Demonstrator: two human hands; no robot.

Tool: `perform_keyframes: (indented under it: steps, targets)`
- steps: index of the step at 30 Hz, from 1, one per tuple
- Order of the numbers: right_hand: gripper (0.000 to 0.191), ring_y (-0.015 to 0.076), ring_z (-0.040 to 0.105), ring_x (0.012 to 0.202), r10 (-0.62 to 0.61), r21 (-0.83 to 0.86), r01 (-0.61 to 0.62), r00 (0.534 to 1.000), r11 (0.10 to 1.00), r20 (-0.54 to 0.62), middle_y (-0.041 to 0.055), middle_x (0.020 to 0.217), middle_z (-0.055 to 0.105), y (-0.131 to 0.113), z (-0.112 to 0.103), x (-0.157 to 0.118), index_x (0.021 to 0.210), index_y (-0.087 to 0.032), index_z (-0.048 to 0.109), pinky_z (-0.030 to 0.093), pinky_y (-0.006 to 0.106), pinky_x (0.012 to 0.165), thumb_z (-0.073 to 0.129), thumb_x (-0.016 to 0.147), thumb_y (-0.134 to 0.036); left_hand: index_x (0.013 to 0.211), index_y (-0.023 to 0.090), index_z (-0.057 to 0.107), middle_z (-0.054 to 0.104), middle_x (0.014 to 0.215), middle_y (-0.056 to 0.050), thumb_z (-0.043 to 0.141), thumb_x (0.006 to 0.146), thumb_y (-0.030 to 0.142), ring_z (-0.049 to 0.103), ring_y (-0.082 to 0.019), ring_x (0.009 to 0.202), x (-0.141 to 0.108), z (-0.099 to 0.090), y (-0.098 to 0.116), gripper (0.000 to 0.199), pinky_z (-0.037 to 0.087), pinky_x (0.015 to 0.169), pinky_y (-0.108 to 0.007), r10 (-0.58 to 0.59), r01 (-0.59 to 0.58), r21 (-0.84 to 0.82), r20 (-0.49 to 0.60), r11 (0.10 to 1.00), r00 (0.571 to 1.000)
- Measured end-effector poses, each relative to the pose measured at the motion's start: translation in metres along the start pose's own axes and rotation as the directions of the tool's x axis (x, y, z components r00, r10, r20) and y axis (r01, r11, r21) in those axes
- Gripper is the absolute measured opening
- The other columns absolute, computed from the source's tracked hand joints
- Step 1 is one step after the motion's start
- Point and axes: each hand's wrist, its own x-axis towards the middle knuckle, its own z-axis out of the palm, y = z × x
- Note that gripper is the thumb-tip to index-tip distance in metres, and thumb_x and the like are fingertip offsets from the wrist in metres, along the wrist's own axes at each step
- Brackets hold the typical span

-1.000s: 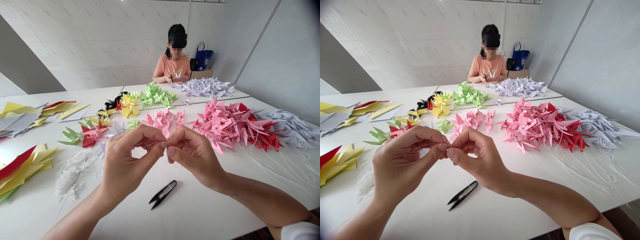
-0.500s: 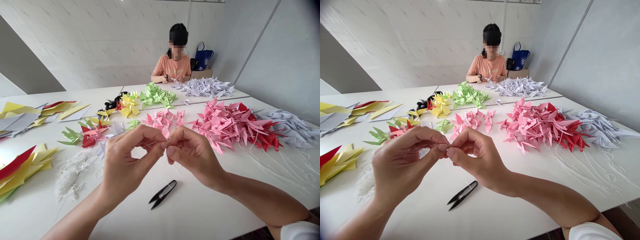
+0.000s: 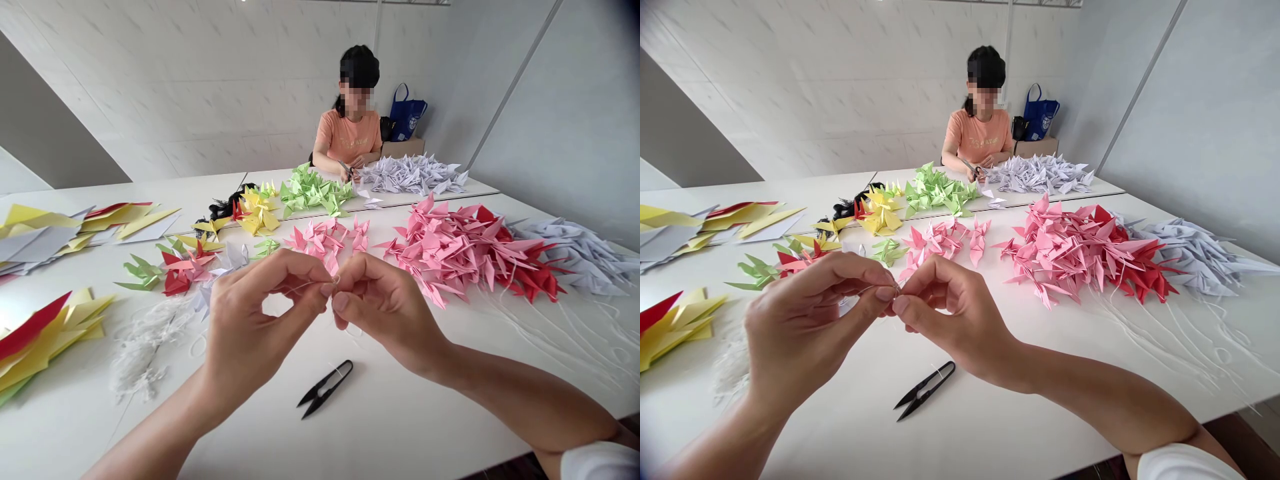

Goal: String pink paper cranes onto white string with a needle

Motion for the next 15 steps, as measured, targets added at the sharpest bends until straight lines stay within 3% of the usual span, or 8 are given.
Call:
perform_keyframes:
  steps: [15]
  targets:
    - [0.018,0.0103,0.063,0.070,-0.008,-0.016,0.008,1.000,1.000,-0.007,-0.0020,0.077,0.063,-0.0007,0.0005,-0.0002,0.084,-0.020,0.062,0.055,0.024,0.066,0.078,0.088,-0.027,0.085,0.023,0.067,0.068,0.072,0.007,0.073,0.082,0.007,0.066,-0.008,0.061,-0.0018,0.0014,0.0003,0.018,0.059,0.056,-0.019,0.008,-0.007,0.011,-0.030,1.000,1.000]
